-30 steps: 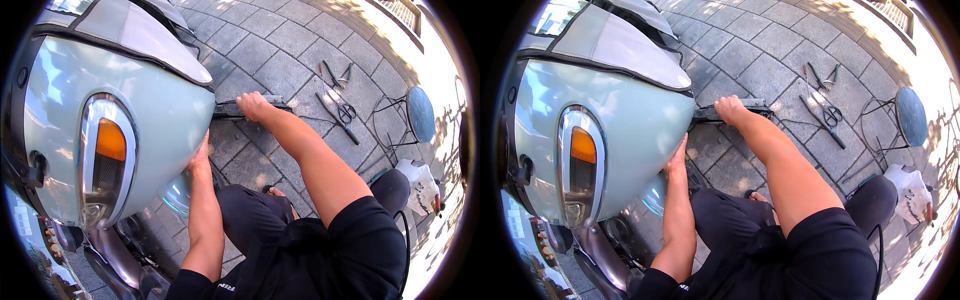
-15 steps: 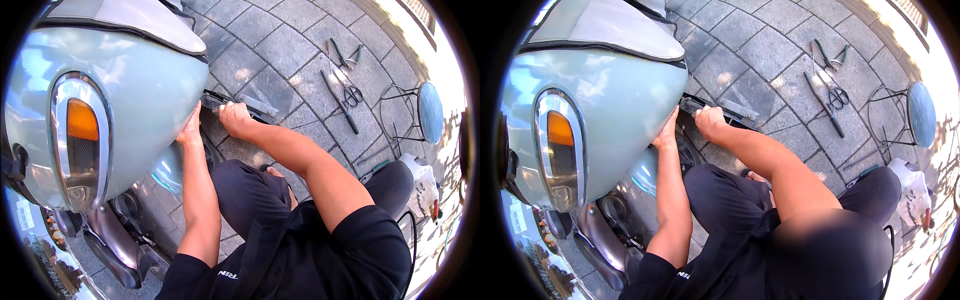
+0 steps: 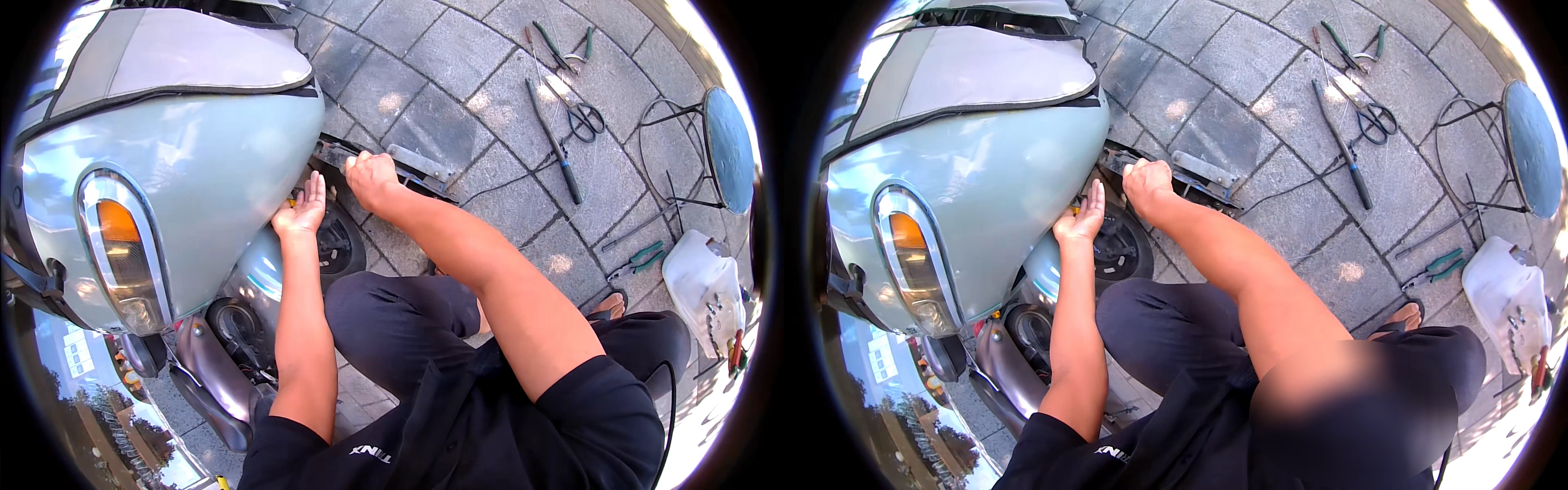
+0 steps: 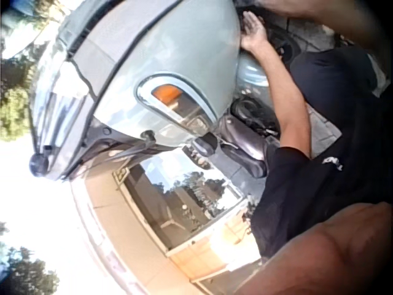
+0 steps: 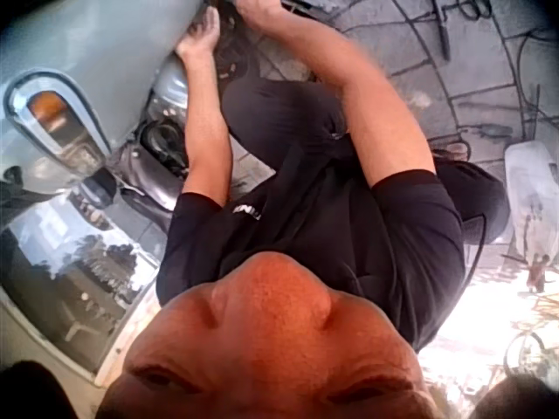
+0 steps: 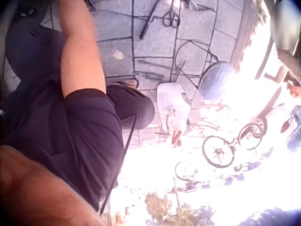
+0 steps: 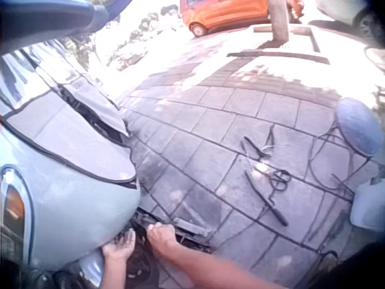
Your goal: The person uses a hammer to strike and adjust a metal bracket attached to the front wheel assembly of a light blue scooter. They repeatedly hit the bracket while holding it with their left hand, occasionally repositioning the tool and the bracket. The task appears to involve mechanical adjustment or repair of the scooter's front suspension or brake components.
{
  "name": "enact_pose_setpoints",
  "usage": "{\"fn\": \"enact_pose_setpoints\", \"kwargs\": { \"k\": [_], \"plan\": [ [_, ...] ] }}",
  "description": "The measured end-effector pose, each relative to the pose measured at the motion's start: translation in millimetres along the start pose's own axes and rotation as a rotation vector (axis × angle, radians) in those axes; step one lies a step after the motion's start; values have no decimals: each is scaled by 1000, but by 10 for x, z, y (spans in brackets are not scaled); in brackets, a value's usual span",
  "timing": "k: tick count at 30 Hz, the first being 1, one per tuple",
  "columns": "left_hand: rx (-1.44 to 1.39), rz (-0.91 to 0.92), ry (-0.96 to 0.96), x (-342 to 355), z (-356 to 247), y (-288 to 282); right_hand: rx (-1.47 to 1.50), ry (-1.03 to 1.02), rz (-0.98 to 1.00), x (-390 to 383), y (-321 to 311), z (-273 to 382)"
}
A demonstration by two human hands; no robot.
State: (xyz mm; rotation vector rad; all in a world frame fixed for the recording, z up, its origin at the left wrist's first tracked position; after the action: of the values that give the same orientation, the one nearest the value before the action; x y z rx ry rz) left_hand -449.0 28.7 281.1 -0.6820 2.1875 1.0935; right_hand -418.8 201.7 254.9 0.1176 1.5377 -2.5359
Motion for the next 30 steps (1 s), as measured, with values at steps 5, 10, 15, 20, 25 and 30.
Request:
{"fn": "enact_pose_setpoints", "kwargs": {
  "k": [5, 10, 15, 20, 25, 30],
  "plan": [
    [581, 103, 4, -356, 237, -4, -13, -40, 19, -211, -58, -172],
    [1090, 180, 40, -754, 584, 185, -11, -48, -45, -236, -42, -377],
    [1359, 239, 144, -1327, 801, 228, 25, -36, 81, -358, 46, -395],
    [1494, 98, 190, -1833, 652, -277, -2, 14, 62, -261, 153, -436],
    [1531, -31, 124, -2259, 494, -1192, -66, 12, 102, -260, 106, -496],
    [1672, 33, 57, -2029, 589, -2355, -111, -23, 97, -193, 162, -359]
  ]
}}
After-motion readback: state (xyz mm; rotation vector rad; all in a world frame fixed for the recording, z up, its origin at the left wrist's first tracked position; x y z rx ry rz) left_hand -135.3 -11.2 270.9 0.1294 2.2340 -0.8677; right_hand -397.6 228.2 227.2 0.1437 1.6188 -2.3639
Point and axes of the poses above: each hand's wrist, its own x-axis towards the middle knuckle, its own y-axis out of the palm, z = x × y, the point moved 9 cm from there along x, towards the middle knuckle, and after that the axes turned 2 degrees about z, right-handed, at the moved point
